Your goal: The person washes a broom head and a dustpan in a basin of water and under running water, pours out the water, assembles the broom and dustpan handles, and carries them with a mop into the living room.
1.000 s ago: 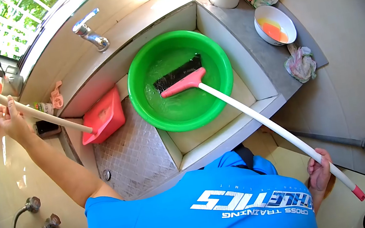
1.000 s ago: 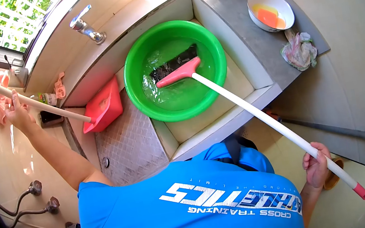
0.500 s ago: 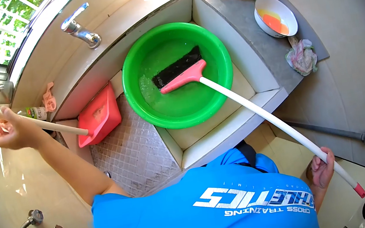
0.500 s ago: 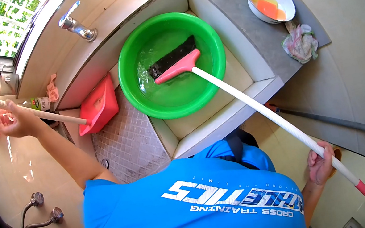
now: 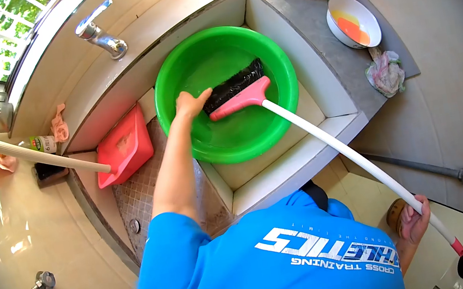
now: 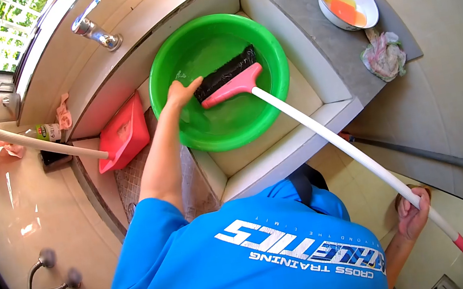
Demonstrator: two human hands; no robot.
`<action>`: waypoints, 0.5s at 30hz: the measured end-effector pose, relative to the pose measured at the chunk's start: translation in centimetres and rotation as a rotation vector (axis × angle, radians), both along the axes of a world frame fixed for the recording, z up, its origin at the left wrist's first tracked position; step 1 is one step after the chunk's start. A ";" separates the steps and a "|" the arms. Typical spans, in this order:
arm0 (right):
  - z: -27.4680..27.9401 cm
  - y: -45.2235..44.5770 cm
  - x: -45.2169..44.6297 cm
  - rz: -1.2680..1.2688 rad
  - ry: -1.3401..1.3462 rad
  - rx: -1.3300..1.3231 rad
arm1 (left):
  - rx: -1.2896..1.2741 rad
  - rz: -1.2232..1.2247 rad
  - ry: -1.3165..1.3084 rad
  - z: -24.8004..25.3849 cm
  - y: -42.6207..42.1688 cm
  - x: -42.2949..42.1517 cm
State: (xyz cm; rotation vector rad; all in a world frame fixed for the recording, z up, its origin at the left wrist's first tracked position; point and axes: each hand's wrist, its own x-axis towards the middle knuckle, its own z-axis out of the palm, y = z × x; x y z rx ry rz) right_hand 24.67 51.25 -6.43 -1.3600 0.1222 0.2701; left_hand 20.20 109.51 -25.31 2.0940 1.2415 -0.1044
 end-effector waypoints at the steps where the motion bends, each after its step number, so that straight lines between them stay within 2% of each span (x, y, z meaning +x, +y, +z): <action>1: -0.2 -0.6 0.1 0.016 -0.011 -0.014 | -0.118 0.016 0.016 -1.2 0.1 0.5; 2: -0.3 -1.0 0.1 0.031 -0.023 -0.028 | -0.236 0.031 0.032 -2.4 0.1 1.1; 3: -0.3 -1.0 0.2 0.028 -0.025 -0.030 | -0.237 0.027 0.030 -3.9 0.0 1.5; 5: -0.2 -1.1 0.1 0.020 -0.016 -0.023 | -0.451 0.168 -0.082 -6.2 -0.3 2.1; 7: 0.1 -1.2 0.2 0.034 -0.024 -0.028 | -0.501 0.210 -0.103 -6.4 -0.7 2.7; 9: 0.3 -1.5 0.2 0.050 -0.031 -0.040 | -0.726 0.335 -0.212 -8.3 -0.9 2.8; 11: 0.4 -1.8 0.3 0.040 -0.035 -0.044 | -0.768 0.380 -0.210 -10.0 -0.4 2.9; 13: 0.3 -2.4 0.3 0.050 -0.031 -0.057 | -1.136 0.408 -0.362 -9.9 -0.5 2.6; 15: 0.2 -2.8 0.5 0.063 -0.027 -0.067 | -1.187 0.398 -0.431 -9.0 -0.6 2.3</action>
